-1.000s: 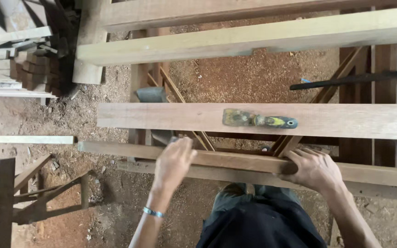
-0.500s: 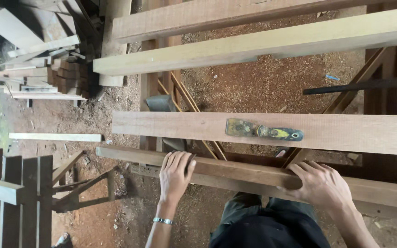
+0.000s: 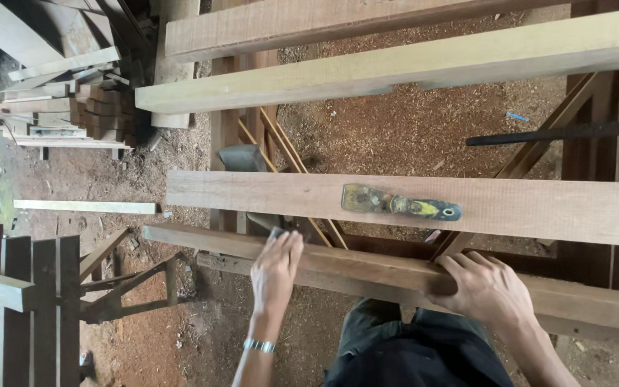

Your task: The person uses a hand scraper and a piece of sandpaper to smooth the surfaces and edges of several wooden planks resting on a workbench.

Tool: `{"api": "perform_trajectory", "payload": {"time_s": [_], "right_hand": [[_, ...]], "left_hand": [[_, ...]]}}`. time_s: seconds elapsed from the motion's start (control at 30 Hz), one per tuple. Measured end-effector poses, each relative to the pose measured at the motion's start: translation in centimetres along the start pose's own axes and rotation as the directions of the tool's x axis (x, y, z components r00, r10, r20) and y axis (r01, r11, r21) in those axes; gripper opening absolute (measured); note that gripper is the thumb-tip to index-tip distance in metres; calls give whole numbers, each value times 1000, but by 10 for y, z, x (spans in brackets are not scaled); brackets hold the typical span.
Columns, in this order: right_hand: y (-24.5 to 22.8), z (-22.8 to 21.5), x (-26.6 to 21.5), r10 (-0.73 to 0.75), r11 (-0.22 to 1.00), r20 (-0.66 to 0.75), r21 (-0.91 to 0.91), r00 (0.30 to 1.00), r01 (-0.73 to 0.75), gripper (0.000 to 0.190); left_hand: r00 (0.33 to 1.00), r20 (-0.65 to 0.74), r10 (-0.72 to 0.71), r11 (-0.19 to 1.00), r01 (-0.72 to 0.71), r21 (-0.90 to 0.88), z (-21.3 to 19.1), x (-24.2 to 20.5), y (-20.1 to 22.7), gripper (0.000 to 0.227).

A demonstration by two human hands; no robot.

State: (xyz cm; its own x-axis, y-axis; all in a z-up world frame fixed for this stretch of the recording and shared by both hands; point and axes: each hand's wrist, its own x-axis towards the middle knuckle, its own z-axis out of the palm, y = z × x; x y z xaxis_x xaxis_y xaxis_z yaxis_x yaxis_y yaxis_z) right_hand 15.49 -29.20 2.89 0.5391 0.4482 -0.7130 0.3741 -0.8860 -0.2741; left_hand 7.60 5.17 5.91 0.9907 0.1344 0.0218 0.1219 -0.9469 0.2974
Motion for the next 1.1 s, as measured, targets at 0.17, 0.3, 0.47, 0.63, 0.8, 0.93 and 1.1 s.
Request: {"api": "perform_trajectory", "payload": {"time_s": [0.17,0.3,0.47,0.63,0.8,0.93,1.1], "right_hand": [[0,6,-11,-47,999,-153,21,987,50,83],[-2,1,-12,-40,999,-166,19,985,43,86],[-1,2,-14,-32,999,-149,25,988,36,91],[-4,2,-12,-15,999,-143,33,990,19,89],[-4,2,-10,-14,999,-195,31,981,20,92],[-5,9,-9,73,997,-14,-14,997,-73,88],[-7,18,-6,91,992,-119,-78,989,-100,94]], "left_hand": [[933,324,-157,981,109,160,18,-5,27,44],[973,113,-199,972,211,-103,-20,-8,13,33],[938,43,-345,911,323,257,-33,7,-8,32],[915,-248,318,944,-280,176,10,-20,10,33],[994,-46,-96,991,100,90,-19,7,-43,44],[729,417,-543,817,342,465,-15,28,-32,68],[924,-284,258,960,-277,-30,-14,-5,0,42]]}}
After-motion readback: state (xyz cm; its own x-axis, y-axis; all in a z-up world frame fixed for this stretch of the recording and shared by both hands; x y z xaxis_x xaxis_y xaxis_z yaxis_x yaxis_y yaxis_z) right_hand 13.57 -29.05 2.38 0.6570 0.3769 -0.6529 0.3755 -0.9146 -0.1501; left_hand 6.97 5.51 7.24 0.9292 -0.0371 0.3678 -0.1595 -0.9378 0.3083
